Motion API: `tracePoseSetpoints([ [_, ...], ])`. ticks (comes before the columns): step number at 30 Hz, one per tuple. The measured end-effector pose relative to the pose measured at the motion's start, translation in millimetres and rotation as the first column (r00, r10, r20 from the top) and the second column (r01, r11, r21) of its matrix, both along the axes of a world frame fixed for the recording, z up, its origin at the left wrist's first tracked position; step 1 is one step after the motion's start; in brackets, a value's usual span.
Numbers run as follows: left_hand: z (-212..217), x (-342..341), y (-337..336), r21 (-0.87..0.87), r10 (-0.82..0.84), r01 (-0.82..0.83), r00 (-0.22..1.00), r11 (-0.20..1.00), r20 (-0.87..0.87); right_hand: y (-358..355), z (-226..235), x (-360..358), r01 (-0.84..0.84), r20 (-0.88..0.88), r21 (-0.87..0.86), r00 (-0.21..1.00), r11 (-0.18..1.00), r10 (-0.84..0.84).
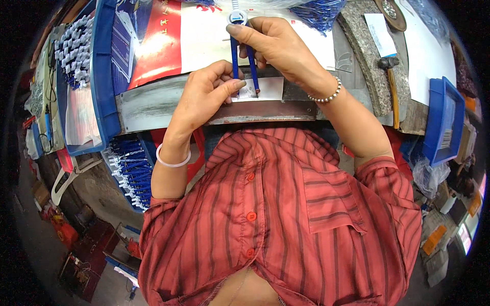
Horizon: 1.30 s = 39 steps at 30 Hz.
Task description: Manually assembling drafting compass components at a workstation.
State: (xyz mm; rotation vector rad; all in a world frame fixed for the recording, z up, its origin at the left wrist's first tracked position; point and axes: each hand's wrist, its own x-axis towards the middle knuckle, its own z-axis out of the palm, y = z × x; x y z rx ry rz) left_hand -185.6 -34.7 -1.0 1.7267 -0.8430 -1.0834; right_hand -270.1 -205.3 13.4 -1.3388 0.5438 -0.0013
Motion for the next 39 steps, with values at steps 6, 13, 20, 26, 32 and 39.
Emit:
tracePoseSetpoints([
  [6, -1, -1, 0, 0.008, 0.003, -0.003, 1.0, 1.0, 0.02, 1, -5, 1, -0.038, 0.061, -0.23, 0.997, 0.972, 0.053],
  [13, 1, -1, 1, 0.026, 0.003, -0.004, 0.999, 1.0, 0.046, 6, 3, 0, -0.002, 0.061, -0.209, 0.998, 0.978, 0.016],
  [20, -1, -2, 1, 0.01, -0.008, 0.007, 0.999, 1.0, 0.051, 2, 5, -1, -0.099, -0.024, -0.216, 0.995, 0.971, 0.096],
  [26, -3, -1, 1, -0.016, 0.021, -0.02, 0.996, 1.0, 0.082, 8, -13, 0, 0.031, 0.123, -0.378, 0.992, 0.925, 0.017],
  [32, -2, -1, 1, -0.026, 0.031, -0.029, 0.998, 0.999, 0.062, -1, -19, -3, -0.085, 0.042, -0.229, 0.994, 0.97, 0.097],
  [39, -1, -1, 0, 0.001, 0.013, -0.013, 0.996, 1.0, 0.084, 6, -12, -1, 0.01, 0.067, -0.249, 0.998, 0.968, 0.007],
])
